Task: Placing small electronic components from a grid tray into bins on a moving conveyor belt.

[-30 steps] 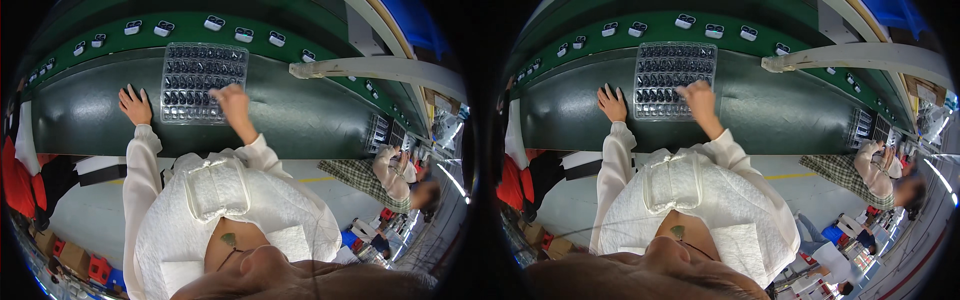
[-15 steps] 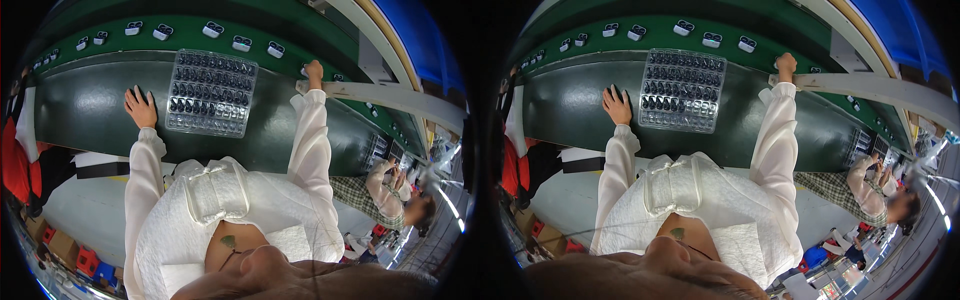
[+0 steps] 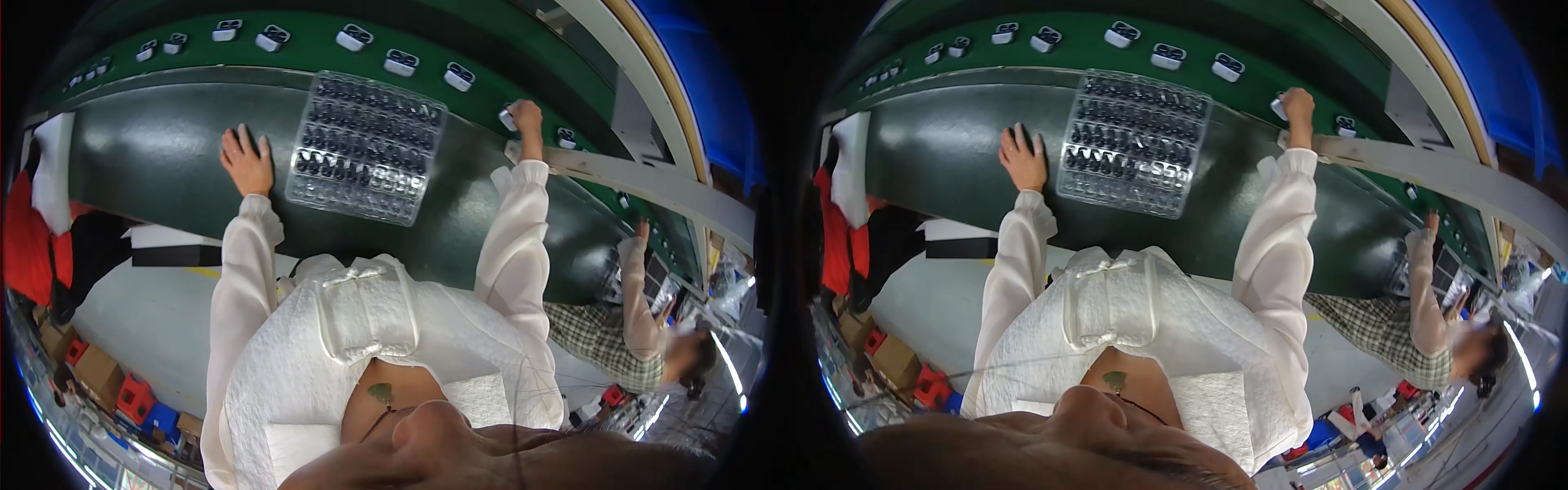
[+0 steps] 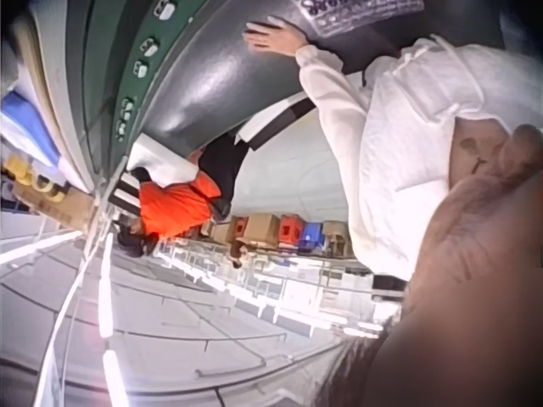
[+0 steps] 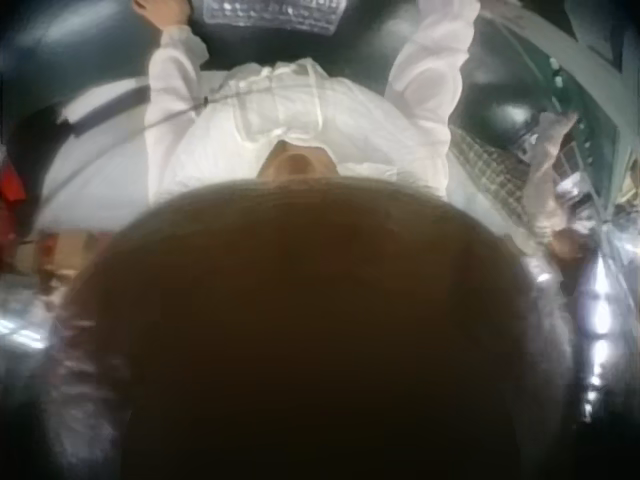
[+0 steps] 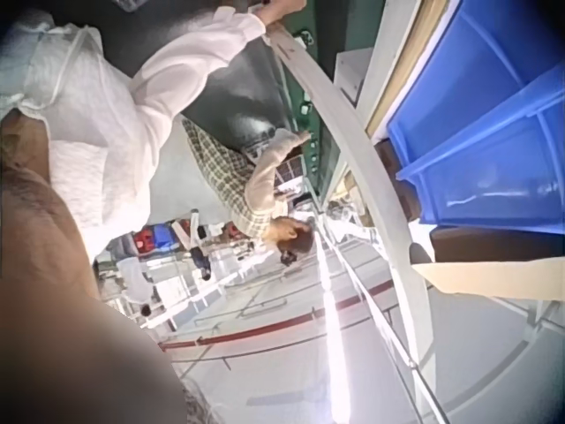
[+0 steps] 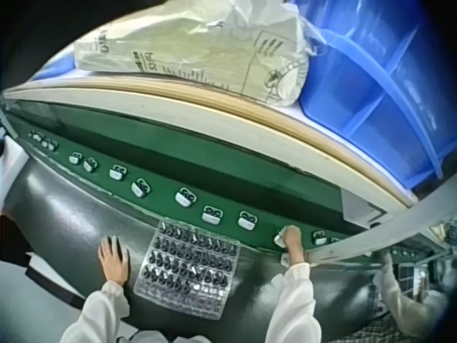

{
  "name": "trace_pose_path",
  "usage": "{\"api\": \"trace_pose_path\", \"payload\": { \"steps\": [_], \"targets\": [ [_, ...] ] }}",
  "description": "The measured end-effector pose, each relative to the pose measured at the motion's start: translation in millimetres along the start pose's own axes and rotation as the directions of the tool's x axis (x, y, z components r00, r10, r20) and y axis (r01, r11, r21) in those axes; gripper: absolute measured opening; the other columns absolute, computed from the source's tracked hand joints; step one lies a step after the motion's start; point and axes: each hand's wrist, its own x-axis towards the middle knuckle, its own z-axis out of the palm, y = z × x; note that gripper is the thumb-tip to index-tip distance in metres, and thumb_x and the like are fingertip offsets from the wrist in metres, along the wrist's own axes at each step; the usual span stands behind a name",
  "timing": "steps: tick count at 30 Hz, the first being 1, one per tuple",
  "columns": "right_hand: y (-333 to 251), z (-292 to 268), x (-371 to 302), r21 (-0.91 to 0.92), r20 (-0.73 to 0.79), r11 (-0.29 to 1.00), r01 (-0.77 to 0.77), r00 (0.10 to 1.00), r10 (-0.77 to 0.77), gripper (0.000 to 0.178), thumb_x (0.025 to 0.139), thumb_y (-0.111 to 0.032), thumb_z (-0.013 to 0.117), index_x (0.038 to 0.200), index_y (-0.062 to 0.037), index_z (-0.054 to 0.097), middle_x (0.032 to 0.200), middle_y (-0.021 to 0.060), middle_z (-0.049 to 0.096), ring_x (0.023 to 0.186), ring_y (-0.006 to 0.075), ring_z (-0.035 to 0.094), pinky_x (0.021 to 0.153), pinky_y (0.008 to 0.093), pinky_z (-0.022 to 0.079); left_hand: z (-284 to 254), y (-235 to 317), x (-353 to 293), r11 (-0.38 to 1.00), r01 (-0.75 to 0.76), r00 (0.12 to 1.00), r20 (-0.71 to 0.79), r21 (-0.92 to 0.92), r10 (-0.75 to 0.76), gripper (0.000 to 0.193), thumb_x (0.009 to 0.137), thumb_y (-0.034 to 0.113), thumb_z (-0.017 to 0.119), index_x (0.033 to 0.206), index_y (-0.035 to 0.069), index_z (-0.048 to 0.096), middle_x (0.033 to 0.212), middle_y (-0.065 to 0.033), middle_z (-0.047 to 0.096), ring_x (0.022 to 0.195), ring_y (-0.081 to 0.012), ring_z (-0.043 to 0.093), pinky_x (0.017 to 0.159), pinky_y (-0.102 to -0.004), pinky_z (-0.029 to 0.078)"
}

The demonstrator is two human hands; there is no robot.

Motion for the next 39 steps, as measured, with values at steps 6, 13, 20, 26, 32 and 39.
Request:
{"api": "trace_pose_path", "payload": {
  "steps": [6,13,20,26,32,39],
  "targets": [
    [-3.4,4.4,-5.3,0.095,-0.118,0.986,-0.139,0.982,0.150,0.019,0.084,-0.023,0.058,0.091,-0.0063,0.062,0.091,0.0171,0.066,0.089,0.0381,0.062,0.077,0.0462,0.050,1.9,10.9,-2.4,0.999,0.018,1.000,0.024,-0.036,-0.017,0.051,0.087,0.034,0.053,0.130,0.007,0.044,0.135,-0.0192,0.038,0.126,-0.0324,0.035,0.104,-0.0482,0.025],
    [-64.4,-15.7,-98.7,0.848,-0.320,0.475,0.235,0.941,0.106,0.017,0.086,-0.021,0.060,0.090,-0.0047,0.062,0.075,0.0077,0.064,0.065,0.0151,0.060,0.059,0.0287,0.047,1.0,6.1,-3.7,0.998,0.004,1.000,0.018,-0.055,-0.003,0.051,0.089,0.034,0.051,0.131,0.007,0.042,0.136,-0.0201,0.038,0.127,-0.0342,0.034,0.104,-0.0484,0.024],
    [-185.9,7.7,-250.2,0.894,-0.220,0.413,0.173,0.973,0.067,0.018,0.083,-0.016,0.067,0.095,-0.0021,0.065,0.077,0.0086,0.066,0.062,0.0123,0.058,0.059,0.0261,0.047,7.1,1.6,0.3,0.999,0.001,1.000,-0.014,-0.039,-0.002,0.051,0.090,0.036,0.049,0.132,0.008,0.041,0.137,-0.0191,0.038,0.128,-0.0339,0.034,0.104,-0.0489,0.024],
    [-207.7,28.2,-279.8,0.763,-0.332,0.607,0.220,0.940,0.076,0.018,0.075,-0.015,0.073,0.084,-0.0019,0.064,0.073,0.0113,0.060,0.062,0.0239,0.057,0.057,0.0343,0.046,10.5,6.3,-0.9,0.999,-0.001,1.000,-0.011,-0.043,0.000,0.050,0.091,0.037,0.047,0.132,0.008,0.042,0.137,-0.0199,0.037,0.128,-0.0335,0.033,0.103,-0.0495,0.024],
    [-209.5,31.1,-281.9,0.491,-0.551,0.786,0.374,0.833,-0.052,0.015,0.073,-0.016,0.072,0.074,-0.0042,0.063,0.074,0.0081,0.056,0.074,0.0272,0.054,0.065,0.0380,0.044,12.9,5.6,-2.8,0.999,-0.035,0.998,-0.052,-0.025,0.034,0.049,0.090,0.036,0.049,0.128,0.006,0.045,0.133,-0.0224,0.040,0.125,-0.0360,0.036,0.101,-0.0509,0.026],
    [-208.0,33.0,-271.9,0.380,-0.524,0.866,0.324,0.847,-0.087,0.020,0.074,-0.019,0.071,0.068,-0.0030,0.060,0.072,0.0093,0.056,0.073,0.0292,0.054,0.067,0.0398,0.042,18.7,5.5,-1.9,0.999,-0.033,0.997,-0.065,-0.015,0.032,0.049,0.090,0.037,0.049,0.128,0.007,0.045,0.133,-0.0220,0.041,0.126,-0.0356,0.036,0.102,-0.0504,0.026]
  ]
}}
